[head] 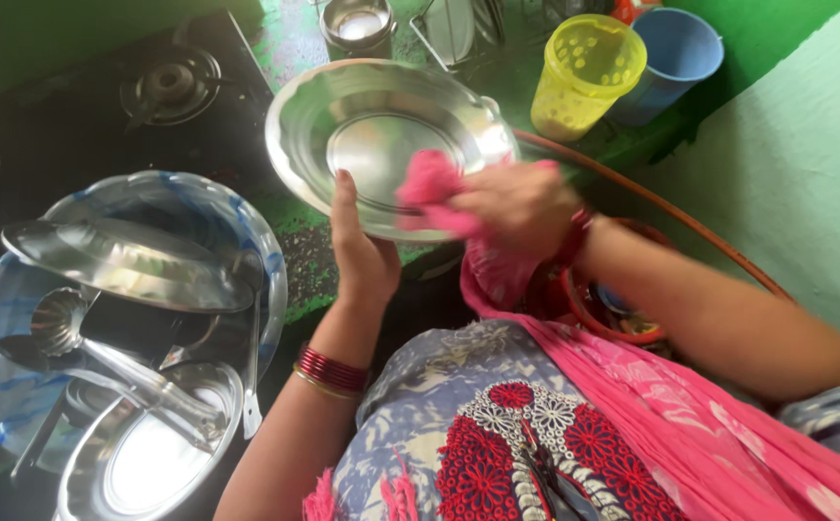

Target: The person wipes several metal plates with a pink cloth and places them onto a metal rack.

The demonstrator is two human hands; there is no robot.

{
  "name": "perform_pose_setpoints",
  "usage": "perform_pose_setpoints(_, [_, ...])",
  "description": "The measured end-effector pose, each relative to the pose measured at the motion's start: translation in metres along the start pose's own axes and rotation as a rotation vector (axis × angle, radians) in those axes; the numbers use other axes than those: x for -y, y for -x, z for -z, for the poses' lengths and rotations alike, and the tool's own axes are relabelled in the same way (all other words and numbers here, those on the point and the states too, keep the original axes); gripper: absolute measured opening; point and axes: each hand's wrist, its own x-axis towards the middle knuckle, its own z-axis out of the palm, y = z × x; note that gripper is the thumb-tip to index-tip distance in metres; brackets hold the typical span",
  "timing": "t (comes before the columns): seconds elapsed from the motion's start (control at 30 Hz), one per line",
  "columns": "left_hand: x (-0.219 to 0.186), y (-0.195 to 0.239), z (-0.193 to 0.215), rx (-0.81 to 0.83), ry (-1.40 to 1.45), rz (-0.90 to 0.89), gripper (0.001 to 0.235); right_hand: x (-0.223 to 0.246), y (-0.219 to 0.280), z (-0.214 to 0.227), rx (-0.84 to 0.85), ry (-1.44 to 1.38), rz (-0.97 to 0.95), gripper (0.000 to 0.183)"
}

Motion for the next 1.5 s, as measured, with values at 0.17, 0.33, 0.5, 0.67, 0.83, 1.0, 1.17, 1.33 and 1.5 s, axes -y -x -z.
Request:
perform_pose_setpoints(0.17, [0.039,0.001,0.022,0.194,0.246,-0.123,0.026,0.071,-0.031,-0.025,0.033,0.003,-0.163,0.032])
perform_pose_setpoints(0.33, [-0.021,0.013,0.004,-0.085,0.102,0.030,0.050,0.020,0.001,-0.015,0.007,-0.023,0.072,0.024])
perform_pose_setpoints(0.5, [-0.024,0.011,-0.002,-0.065,-0.031,-0.009,0.042,-0.008,0.007,0.008,0.027,0.077,0.131,0.019])
perform_pose_setpoints(0.67, [0.041,0.014,0.010,0.043,0.071,0.022,0.038,0.064,-0.032,-0.007,-0.051,0.007,-0.071,0.028])
perform_pose_setpoints(0.83, [0.018,0.017,0.000,0.157,0.197,-0.072,0.049,0.050,-0.012,-0.010,-0.007,-0.006,0.001,0.030])
perform_pose_setpoints(1.0, [-0.034,0.021,-0.022,-0.043,0.012,0.107,0.045,-0.009,0.023,0.006,-0.012,0.061,0.121,0.020])
perform_pose_setpoints(1.17, [0.025,0.017,0.001,-0.003,0.069,0.009,0.036,0.024,-0.004,0.005,-0.018,-0.052,0.019,0.025])
perform_pose_setpoints(1.33, [0.036,0.027,0.012,0.085,0.013,-0.160,0.045,0.056,-0.011,0.006,0.004,-0.087,0.048,0.041])
perform_pose_setpoints(1.5, [0.002,0.027,0.001,-0.026,-0.129,0.016,0.053,0.003,0.026,0.007,0.243,-0.134,-0.051,0.042])
